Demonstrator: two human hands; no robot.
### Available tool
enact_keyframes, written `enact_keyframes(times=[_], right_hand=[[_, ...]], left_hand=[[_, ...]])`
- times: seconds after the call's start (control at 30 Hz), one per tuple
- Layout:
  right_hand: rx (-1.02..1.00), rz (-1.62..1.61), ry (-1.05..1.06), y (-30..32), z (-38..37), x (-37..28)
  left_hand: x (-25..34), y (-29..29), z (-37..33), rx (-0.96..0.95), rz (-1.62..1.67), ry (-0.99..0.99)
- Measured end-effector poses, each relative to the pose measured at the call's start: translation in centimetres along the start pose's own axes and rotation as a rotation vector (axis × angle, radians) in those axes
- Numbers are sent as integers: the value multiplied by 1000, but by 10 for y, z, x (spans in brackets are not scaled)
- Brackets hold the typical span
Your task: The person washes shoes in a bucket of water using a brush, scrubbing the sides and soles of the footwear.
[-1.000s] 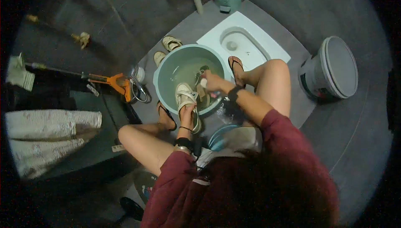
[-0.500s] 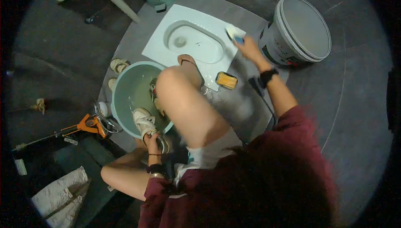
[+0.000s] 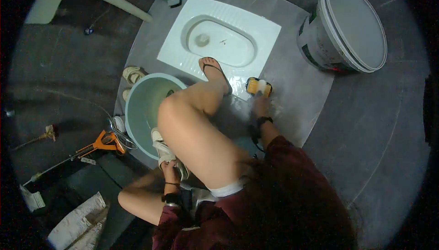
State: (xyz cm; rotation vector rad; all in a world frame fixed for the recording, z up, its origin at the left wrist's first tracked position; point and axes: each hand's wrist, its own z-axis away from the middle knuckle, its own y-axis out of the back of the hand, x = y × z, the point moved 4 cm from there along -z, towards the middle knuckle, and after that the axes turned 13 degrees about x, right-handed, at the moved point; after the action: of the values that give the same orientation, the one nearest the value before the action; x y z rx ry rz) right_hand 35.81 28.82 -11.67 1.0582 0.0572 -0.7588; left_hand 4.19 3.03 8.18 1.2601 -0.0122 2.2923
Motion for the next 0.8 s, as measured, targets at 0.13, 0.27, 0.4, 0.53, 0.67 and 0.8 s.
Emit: enact_keyframes(times=[0.13,0.27,0.4,0.53,0.67,0.8], right_hand=[[34,-40,148,-16,5,-16],[127,-214,73,-15,9,2],[44,56,139,-17,18,-4],[138,-359,150,-22,11,-7],[-94,-189,65,-22,6,-8],[-218,-4,184,-22,25,-15]], left_hand=[[-8,16,-9,27,-24,12],[-9,18,-14,-36,-69,-2],[1,13,-7,6,-77,-32],[7,5,-1,-75,-73,-50],[-10,11,-13,-11,-78,-56],[-3,5,-2,-30,24,-48]])
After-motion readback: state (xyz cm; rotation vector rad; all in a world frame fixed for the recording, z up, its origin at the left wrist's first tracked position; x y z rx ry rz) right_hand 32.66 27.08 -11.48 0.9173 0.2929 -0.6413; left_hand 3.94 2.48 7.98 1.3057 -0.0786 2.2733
